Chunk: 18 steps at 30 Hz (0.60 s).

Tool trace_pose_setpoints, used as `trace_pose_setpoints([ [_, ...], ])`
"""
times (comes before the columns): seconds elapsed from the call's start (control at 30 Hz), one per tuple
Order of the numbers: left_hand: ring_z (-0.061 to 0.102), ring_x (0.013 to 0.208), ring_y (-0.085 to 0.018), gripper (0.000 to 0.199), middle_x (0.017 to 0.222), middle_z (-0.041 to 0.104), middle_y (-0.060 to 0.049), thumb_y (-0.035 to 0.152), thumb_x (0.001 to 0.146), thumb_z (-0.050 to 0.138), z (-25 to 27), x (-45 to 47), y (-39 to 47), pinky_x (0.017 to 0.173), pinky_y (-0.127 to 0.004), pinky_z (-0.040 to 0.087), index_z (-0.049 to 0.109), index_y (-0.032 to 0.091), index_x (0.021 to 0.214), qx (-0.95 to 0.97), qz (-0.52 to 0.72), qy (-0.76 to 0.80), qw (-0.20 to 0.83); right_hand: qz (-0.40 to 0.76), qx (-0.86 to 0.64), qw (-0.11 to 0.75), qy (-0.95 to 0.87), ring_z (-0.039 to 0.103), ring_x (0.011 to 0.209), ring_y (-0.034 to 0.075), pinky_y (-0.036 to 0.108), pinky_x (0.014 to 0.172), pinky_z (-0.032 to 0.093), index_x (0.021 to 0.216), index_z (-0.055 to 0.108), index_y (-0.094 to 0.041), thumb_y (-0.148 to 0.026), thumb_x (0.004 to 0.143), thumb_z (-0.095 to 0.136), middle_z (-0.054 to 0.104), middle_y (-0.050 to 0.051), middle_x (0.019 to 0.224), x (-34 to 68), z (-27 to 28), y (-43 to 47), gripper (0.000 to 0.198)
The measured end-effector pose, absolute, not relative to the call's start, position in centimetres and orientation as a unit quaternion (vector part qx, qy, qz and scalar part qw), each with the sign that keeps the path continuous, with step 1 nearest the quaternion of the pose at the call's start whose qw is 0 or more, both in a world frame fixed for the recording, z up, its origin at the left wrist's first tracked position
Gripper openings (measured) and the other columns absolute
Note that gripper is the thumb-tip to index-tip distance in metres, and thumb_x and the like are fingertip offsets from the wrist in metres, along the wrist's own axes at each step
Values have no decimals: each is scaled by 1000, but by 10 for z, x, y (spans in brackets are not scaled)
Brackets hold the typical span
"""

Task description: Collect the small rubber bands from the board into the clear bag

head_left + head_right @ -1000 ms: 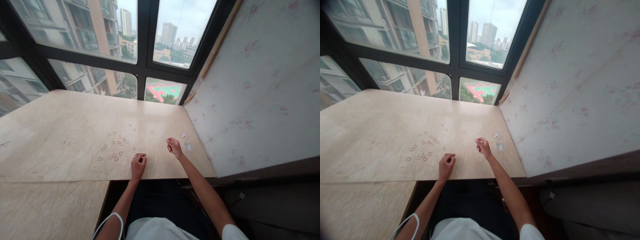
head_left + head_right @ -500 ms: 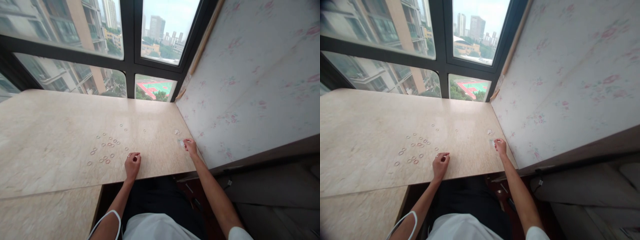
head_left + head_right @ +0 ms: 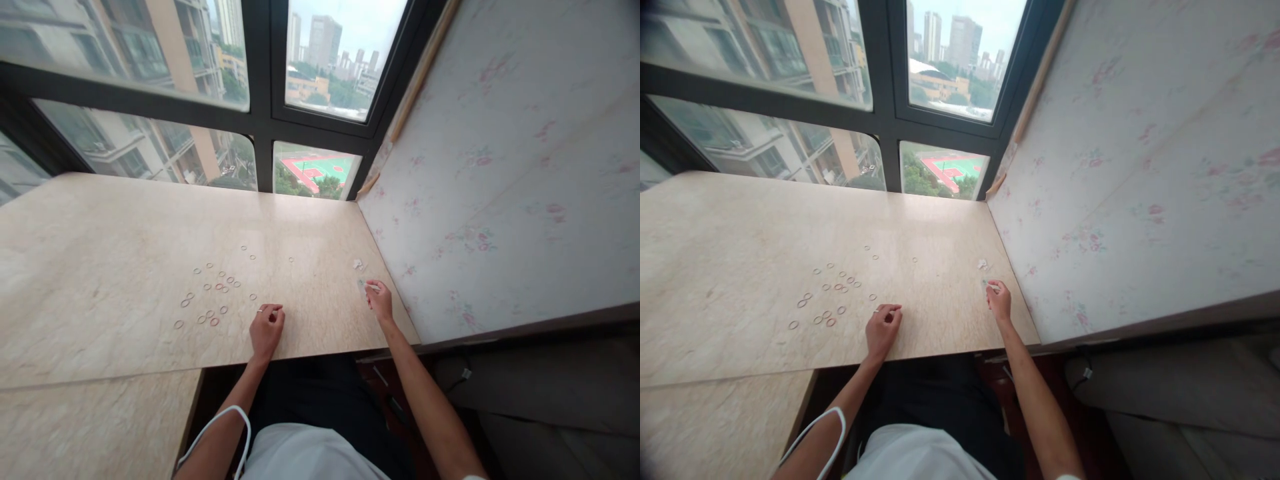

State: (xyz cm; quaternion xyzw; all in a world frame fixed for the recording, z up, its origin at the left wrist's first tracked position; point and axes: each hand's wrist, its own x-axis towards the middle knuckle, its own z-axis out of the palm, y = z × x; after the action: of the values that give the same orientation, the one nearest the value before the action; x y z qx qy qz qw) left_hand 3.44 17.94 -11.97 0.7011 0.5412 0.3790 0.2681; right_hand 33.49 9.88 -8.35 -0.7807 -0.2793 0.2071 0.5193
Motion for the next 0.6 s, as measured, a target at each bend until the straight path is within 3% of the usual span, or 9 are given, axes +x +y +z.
trace_pose_setpoints([
  [0.3, 58, 65, -14, 13, 88, 64, -2, 25, 80, 52, -121, 37, 179, 66, -27, 44, 64, 20, 83, 694, 382, 552, 262, 201, -757, 477, -398, 41, 43, 11, 21, 42, 34, 88, 61, -18, -44, 79, 51, 42, -6, 48, 279, -117, 65, 30],
  [0.6, 56, 66, -13, 13, 86, 62, -3, 18, 79, 52, -125, 38, 178, 68, -27, 45, 64, 19, 84, 659, 417, 567, 265, 224, -751, 445, -432, 45, 45, 14, 23, 45, 38, 91, 62, -18, -45, 80, 50, 48, -3, 51, 286, -124, 66, 31],
])
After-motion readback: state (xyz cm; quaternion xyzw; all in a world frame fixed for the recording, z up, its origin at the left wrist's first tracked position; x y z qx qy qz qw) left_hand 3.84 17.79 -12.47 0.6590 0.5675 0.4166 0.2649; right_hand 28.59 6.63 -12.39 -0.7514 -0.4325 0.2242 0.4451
